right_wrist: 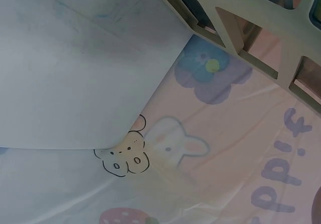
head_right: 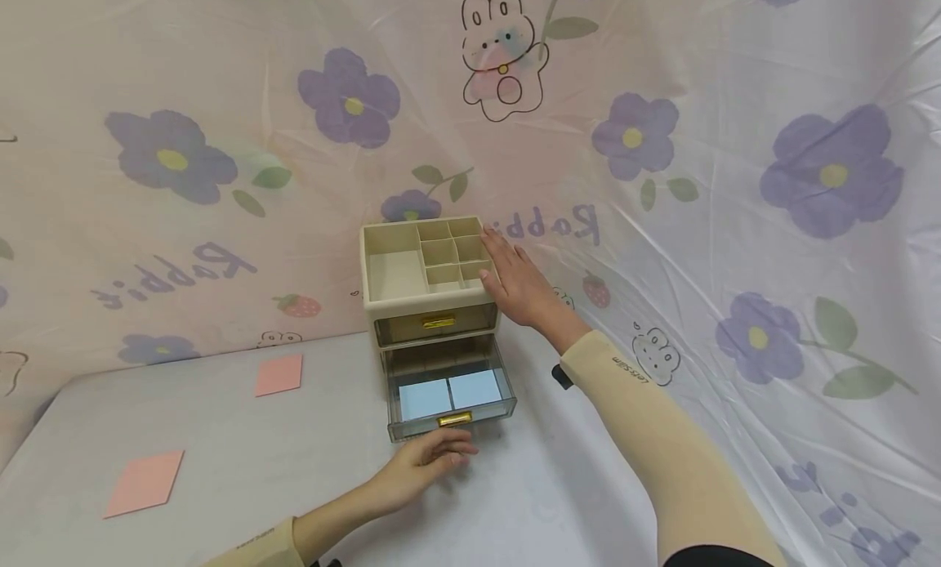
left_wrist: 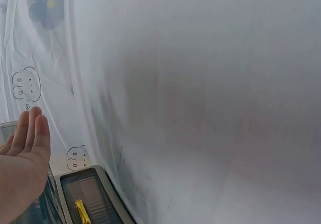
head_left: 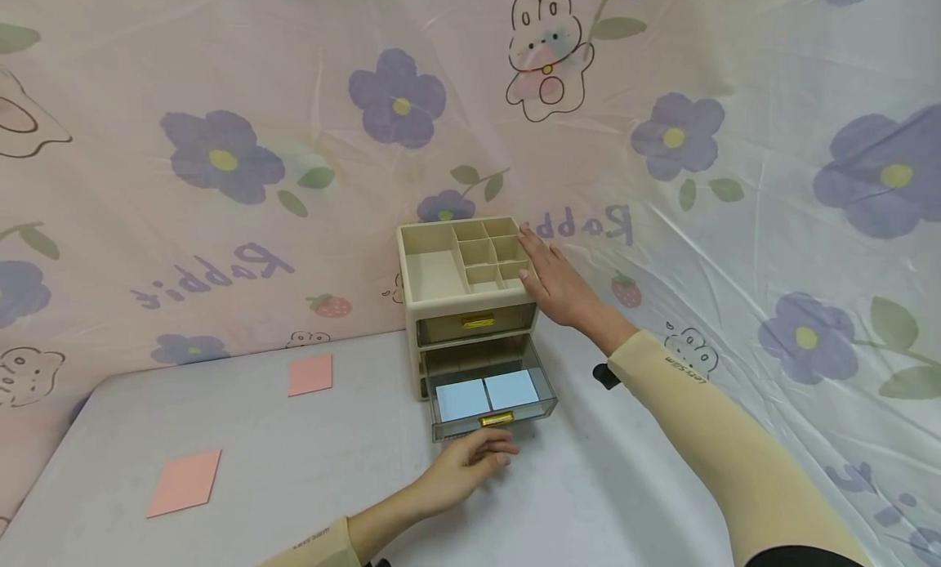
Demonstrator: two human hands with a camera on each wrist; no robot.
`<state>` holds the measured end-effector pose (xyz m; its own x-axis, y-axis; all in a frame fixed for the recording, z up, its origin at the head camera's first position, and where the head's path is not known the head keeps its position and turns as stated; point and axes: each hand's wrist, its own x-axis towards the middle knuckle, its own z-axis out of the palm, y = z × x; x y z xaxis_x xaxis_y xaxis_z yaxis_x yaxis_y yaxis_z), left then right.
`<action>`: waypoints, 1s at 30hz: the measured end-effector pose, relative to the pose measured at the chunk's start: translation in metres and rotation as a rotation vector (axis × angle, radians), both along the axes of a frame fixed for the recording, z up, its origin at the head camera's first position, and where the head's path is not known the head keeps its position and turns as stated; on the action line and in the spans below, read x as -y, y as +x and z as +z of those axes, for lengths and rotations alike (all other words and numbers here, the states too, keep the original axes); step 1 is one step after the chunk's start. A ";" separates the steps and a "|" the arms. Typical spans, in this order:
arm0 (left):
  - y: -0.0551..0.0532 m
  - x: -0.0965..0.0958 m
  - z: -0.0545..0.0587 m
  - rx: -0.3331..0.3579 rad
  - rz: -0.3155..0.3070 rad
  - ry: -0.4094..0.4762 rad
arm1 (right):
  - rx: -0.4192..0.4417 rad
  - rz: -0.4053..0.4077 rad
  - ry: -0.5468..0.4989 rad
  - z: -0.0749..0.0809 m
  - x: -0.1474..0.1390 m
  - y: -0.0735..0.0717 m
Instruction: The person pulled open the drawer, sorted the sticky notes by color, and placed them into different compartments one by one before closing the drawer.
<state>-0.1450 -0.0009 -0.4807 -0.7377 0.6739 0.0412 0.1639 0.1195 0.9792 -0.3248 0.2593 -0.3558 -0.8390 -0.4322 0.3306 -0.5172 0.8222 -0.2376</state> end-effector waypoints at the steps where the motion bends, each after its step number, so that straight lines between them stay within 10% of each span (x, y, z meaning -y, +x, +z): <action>1: 0.000 0.000 -0.001 0.006 0.000 0.013 | -0.001 0.000 0.000 0.000 0.000 0.000; 30: 0.002 -0.009 -0.002 0.261 0.076 0.195 | -0.011 -0.011 0.004 -0.002 -0.001 -0.001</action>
<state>-0.1427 0.0077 -0.4829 -0.7882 0.6145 -0.0333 -0.0980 -0.0718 0.9926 -0.3256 0.2600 -0.3577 -0.8400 -0.4244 0.3381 -0.5108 0.8286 -0.2289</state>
